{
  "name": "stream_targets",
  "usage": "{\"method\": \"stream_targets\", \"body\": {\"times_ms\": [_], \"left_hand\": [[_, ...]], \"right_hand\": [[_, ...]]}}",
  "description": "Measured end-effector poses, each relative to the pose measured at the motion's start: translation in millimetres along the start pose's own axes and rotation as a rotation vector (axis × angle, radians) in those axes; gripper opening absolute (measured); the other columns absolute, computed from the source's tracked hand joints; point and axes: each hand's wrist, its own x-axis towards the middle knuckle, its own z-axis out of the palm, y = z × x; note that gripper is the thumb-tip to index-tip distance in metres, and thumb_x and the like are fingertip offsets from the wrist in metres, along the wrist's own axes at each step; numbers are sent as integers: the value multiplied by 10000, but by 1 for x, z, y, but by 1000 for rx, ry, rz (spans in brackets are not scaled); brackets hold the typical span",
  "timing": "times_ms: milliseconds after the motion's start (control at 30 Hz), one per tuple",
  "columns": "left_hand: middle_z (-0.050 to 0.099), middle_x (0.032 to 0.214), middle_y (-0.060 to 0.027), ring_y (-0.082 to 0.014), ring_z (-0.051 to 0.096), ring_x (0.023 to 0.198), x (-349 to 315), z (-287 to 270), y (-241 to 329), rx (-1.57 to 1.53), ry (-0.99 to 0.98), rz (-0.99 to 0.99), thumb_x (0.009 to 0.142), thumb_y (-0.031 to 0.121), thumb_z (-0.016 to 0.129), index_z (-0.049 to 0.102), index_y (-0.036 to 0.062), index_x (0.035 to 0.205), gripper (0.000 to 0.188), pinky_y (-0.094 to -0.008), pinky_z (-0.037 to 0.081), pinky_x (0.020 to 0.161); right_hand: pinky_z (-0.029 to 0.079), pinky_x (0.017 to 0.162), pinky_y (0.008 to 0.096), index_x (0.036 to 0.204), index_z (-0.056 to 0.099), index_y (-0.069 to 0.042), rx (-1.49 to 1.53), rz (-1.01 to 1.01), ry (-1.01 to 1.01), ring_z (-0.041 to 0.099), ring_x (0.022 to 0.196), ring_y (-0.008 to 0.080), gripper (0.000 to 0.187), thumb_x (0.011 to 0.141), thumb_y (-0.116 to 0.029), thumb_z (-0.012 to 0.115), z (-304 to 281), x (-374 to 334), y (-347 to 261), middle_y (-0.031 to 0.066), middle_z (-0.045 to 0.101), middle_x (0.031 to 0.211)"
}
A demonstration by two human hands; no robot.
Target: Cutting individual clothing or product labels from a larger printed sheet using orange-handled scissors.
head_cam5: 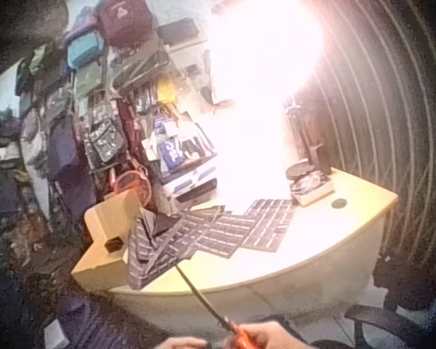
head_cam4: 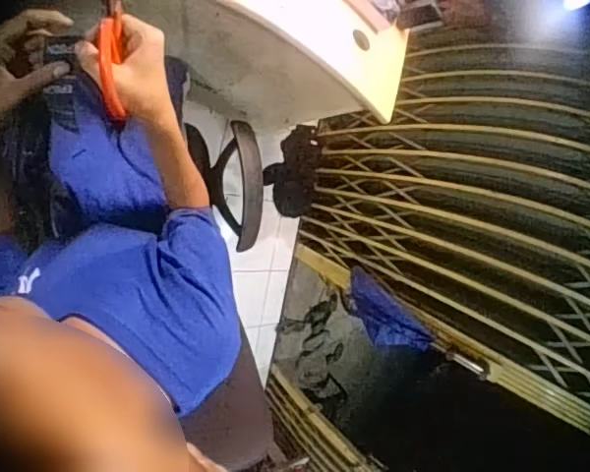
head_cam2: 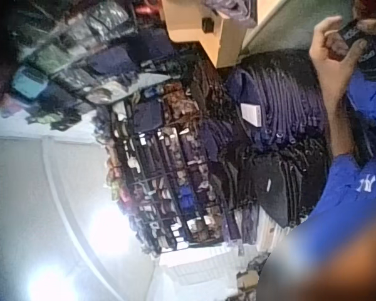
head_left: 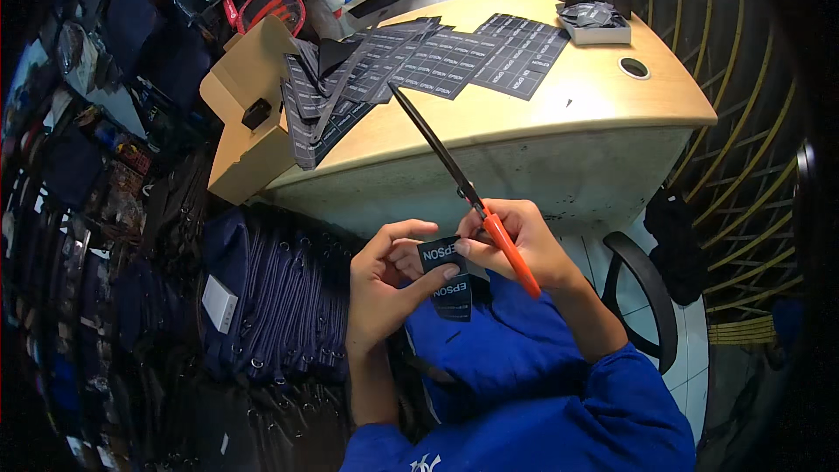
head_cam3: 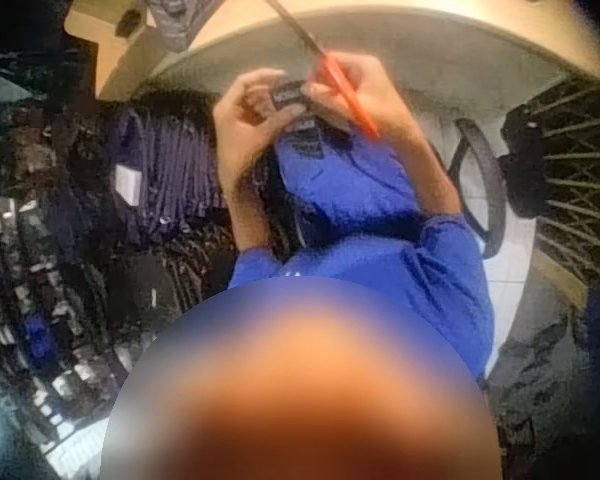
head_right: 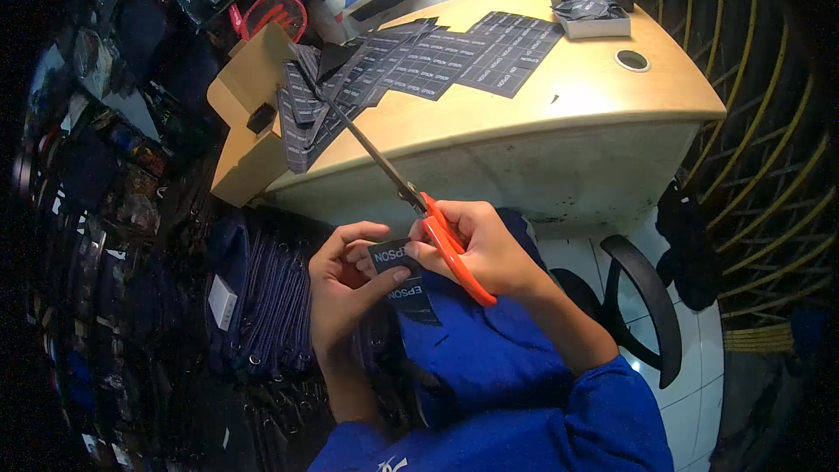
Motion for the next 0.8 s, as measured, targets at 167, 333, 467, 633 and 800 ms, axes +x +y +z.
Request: {"method": "stream_targets", "body": {"times_ms": [167, 333, 467, 633, 800], "left_hand": [[620, 926, -90, -82, 597, 822, -9, 15, -5, -217, 172, 38, 698, -74, 723, 450, 32, 1165, 552, -170, 464, 663], [594, 970, -97, -69, 577, 831, -22, 11, -16, -96, 176, 99, 710, -98, 703, 463, 28, 1104, 478, -176, 468, 656], [577, 1004, -84, -63, 570, 820, -20, 8, -15, -147, 179, 50, 709, -106, 698, 512, 5, 1062, 414, -167, 466, 651], [568, 1021, -75, -62, 565, 799, -17, 4, -15, -39, 110, 73, 706, -115, 690, 615, -18, 1033, 349, -177, 481, 642], [551, 960, -34, -22, 479, 691, -24, -5, -5, 21, 122, 64, 680, -96, 721, 624, -18, 1066, 406, -157, 412, 585]], "right_hand": [[412, 603, 181, 824, 581, 19, -20, -32, 57, 508, 686, 26, 108, 799, -64, 646, 9, 1, 1, -10, 567, 742], [361, 543, 153, 827, 577, 6, 42, -69, 131, 458, 630, -3, 81, 809, -46, 636, 16, 5, 4, -41, 534, 707], [376, 539, 174, 808, 563, -4, 3, -58, 145, 492, 624, 17, 59, 805, 5, 622, 17, 5, -2, -29, 537, 683], [383, 556, 185, 822, 556, 2, -31, -43, 120, 488, 627, 28, 49, 816, 4, 605, 15, 4, -6, -13, 536, 687], [375, 585, 185, 884, 538, 6, 11, -170, 98, 463, 662, 31, 113, 857, -90, 591, 9, -6, 1, -10, 517, 747]]}}
